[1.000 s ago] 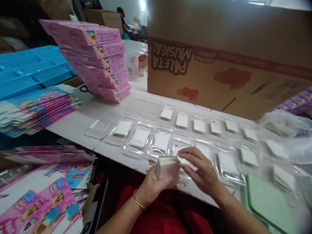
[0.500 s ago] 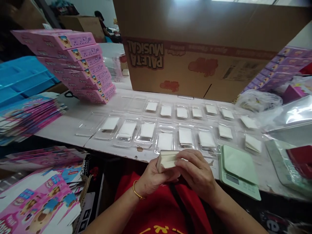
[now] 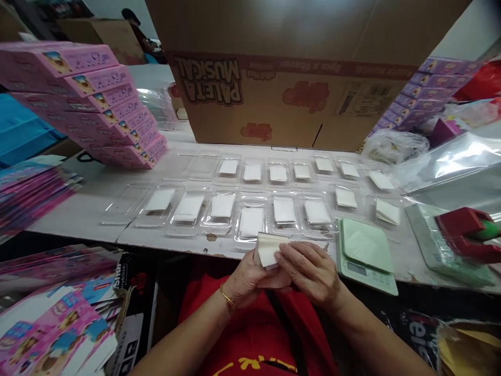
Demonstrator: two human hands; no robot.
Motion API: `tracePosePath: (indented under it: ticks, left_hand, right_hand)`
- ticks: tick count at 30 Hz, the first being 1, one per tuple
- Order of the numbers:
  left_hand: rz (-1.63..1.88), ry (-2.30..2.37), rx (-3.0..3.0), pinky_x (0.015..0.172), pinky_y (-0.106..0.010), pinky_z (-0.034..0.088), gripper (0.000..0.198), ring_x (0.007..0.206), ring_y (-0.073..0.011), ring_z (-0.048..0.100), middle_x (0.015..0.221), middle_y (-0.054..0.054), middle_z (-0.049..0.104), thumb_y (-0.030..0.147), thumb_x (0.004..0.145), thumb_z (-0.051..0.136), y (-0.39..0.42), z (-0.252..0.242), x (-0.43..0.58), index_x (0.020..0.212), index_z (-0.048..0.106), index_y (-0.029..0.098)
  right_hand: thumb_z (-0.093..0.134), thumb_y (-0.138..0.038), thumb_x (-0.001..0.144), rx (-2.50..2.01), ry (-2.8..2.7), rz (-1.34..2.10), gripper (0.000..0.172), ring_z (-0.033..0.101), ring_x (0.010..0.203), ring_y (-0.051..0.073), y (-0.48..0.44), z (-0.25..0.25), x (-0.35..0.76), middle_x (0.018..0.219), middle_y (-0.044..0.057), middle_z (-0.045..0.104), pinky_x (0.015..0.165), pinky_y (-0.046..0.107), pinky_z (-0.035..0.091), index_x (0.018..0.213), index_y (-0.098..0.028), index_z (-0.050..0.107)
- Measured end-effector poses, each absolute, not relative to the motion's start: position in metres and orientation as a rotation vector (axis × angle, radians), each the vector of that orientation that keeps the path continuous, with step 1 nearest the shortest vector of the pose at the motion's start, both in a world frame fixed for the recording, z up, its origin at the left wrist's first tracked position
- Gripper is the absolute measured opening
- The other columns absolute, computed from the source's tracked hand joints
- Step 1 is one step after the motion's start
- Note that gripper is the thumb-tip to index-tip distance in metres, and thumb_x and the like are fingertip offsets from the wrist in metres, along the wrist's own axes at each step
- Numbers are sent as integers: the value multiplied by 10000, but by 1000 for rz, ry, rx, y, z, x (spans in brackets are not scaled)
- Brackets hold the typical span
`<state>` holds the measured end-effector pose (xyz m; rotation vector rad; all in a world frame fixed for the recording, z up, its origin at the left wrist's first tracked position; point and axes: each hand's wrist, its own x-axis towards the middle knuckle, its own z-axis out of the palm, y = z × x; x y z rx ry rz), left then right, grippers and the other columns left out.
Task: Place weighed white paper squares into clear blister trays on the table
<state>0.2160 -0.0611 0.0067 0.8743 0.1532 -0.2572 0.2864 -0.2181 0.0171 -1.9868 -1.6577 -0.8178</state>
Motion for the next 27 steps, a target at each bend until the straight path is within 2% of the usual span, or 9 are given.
tracePosePath:
  ticks: [5,9,13,16,21,27]
  left_hand:
    - [-288,177,825,670,-319,509,364,796,-196,590,918,-95,630,147,685,659,-69,-3,224,1041,588,120]
    - [-302,181,826,690,-293,502,369,813,-182,591,947,-89,623,169,681,673,-80,-11,235,1036,578,133]
    - [-444,128,828,621,-329,521,423,773,-212,603,913,-106,625,203,641,703,-90,-21,247,1034,572,119]
    - [-587,133,800,604,-372,534,486,812,-262,615,942,-137,628,214,633,701,-94,-33,250,1084,544,121]
    - [-658,175,788,665,-410,536,388,923,-303,603,1089,-191,589,208,733,602,-97,-47,247,1100,516,117]
    - [-689,205,830,703,-426,527,399,963,-319,589,1137,-218,567,190,766,567,-97,-41,244,1143,471,98]
  right_hand:
    - [466,-135,837,-2023,-1569,-738,236,534,1001,212,-223,10,289,1068,102,614,829,385,445,1050,-146,565]
    - [454,-120,829,-2138,-1399,-591,153,546,878,193,-226,6,289,936,99,630,753,359,434,942,-142,556]
    - [423,-126,839,-2127,-1195,-419,127,541,785,158,-243,4,290,846,75,601,698,304,439,898,-156,531]
    - [415,-159,842,-2077,-875,-236,124,544,754,137,-273,2,301,821,47,584,659,258,446,896,-169,526]
    - [519,-301,771,-2024,-308,-144,141,504,605,119,-354,-13,358,676,-4,553,532,227,398,797,-165,546]
    - [533,-348,730,-2311,-154,-171,187,510,615,143,-414,-44,410,661,7,568,560,257,401,742,-164,559]
